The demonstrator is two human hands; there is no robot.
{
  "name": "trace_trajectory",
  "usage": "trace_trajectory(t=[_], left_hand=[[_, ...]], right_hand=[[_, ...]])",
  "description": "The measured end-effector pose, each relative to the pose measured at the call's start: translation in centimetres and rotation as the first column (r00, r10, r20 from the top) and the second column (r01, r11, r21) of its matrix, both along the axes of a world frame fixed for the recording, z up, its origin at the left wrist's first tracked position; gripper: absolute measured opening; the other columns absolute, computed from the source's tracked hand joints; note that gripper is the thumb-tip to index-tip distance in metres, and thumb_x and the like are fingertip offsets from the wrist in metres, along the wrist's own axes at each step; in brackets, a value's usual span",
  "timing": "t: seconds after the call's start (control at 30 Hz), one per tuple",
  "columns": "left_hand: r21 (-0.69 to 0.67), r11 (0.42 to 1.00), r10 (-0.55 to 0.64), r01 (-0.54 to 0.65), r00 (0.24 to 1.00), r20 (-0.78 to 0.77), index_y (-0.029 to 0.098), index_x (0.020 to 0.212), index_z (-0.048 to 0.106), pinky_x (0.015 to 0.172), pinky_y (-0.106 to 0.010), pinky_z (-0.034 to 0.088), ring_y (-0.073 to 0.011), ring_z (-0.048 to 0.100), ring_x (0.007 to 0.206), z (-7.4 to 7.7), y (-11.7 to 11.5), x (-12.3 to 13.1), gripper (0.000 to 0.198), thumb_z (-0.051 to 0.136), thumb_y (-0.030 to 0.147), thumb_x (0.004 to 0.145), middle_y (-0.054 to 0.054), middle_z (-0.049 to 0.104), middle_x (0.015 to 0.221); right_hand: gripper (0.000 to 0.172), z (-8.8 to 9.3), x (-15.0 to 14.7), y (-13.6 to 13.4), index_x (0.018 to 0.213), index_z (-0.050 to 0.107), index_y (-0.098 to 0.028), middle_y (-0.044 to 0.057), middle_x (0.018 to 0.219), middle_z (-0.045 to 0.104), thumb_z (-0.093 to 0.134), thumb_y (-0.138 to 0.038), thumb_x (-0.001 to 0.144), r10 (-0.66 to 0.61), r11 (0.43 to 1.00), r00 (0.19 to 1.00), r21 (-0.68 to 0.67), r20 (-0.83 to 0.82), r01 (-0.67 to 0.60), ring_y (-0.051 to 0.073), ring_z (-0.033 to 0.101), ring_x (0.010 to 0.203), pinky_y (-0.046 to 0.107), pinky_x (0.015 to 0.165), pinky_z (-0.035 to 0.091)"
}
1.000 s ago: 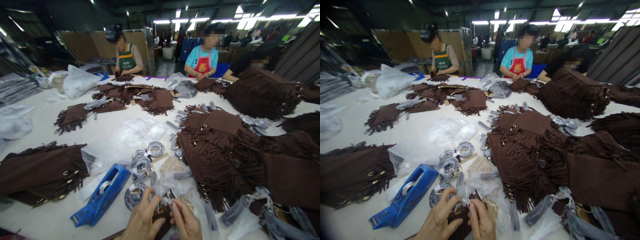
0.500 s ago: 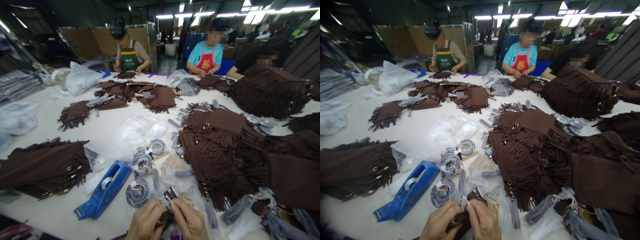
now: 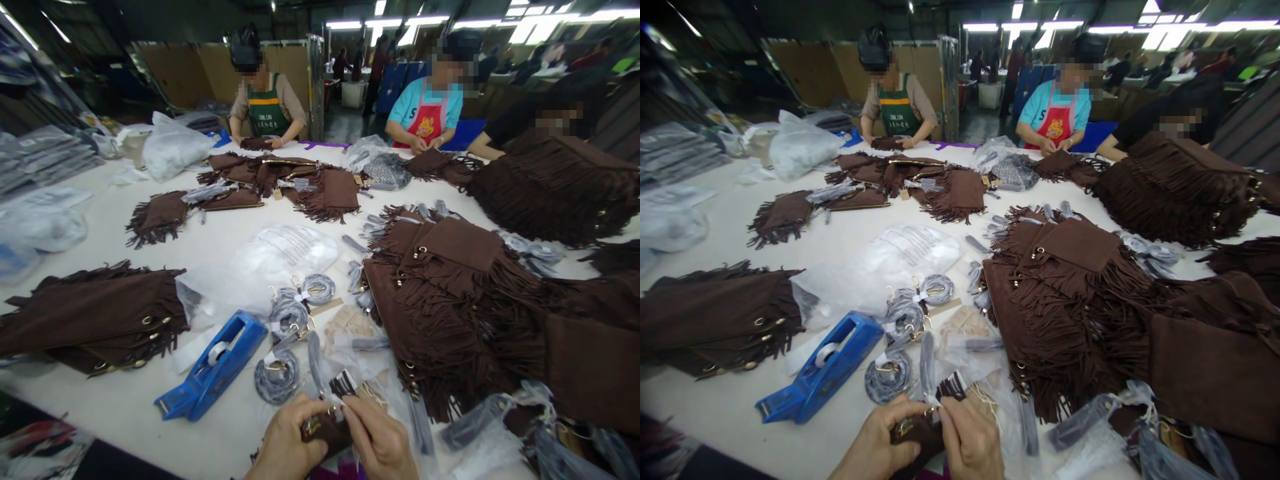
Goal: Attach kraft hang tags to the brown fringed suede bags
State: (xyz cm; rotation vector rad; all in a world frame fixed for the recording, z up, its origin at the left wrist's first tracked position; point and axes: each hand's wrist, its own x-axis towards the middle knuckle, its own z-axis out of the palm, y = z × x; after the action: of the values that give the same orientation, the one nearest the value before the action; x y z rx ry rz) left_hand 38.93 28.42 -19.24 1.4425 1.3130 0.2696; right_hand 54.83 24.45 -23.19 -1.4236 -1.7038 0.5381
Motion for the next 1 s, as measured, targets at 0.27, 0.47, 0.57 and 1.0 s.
trace_trajectory(t=[0.27,0.47,0.57,1.0], left_hand=[[0.076,0.997,-0.021,0.024,0.999,-0.043,0.019,0.089,0.067,0.066,-0.022,0.04,-0.0148,0.056,0.073,-0.6,-1.2,0.0,0.039,0.048,0.003,0.059,0.0,0.055,0.076],[0.084,0.996,-0.014,0.019,0.998,-0.055,0.02,0.092,0.067,0.067,-0.021,0.041,-0.0143,0.057,0.075,-0.2,-1.3,0.2,0.044,0.047,0.0,0.058,0.0,0.057,0.08],[0.086,0.996,-0.021,0.026,0.998,-0.057,0.02,0.092,0.066,0.067,-0.021,0.041,-0.0138,0.057,0.075,-0.3,-1.3,0.3,0.044,0.047,0.0,0.058,0.0,0.058,0.081],[0.16,0.985,-0.055,0.068,0.995,-0.086,0.022,0.092,0.064,0.066,-0.021,0.042,-0.0152,0.058,0.076,-1.0,-1.8,0.1,0.046,0.046,0.001,0.054,0.001,0.059,0.079]], right_hand=[[0.024,1.8,1.3,-0.6,0.085,0.062,-0.019,0.002,0.063,0.058,0.039,-0.016,0.089,0.229,0.97,0.957,-0.127,0.18,-0.208,0.013,0.058,0.056,0.021,0.053,0.045],[0.024,1.7,1.5,-0.6,0.076,0.059,-0.019,0.0,0.059,0.056,0.038,-0.012,0.087,0.201,0.98,0.929,-0.081,0.311,-0.184,0.012,0.057,0.052,0.02,0.051,0.04],[0.024,1.8,1.4,-0.7,0.071,0.056,-0.019,-0.001,0.056,0.054,0.038,-0.01,0.085,0.163,0.987,0.92,-0.042,0.355,-0.158,0.011,0.054,0.048,0.02,0.049,0.037],[0.022,2.2,1.8,-0.5,0.07,0.051,-0.021,-0.001,0.061,0.058,0.038,-0.013,0.086,0.263,0.959,0.882,-0.207,0.39,-0.194,0.011,0.057,0.053,0.021,0.049,0.036]])
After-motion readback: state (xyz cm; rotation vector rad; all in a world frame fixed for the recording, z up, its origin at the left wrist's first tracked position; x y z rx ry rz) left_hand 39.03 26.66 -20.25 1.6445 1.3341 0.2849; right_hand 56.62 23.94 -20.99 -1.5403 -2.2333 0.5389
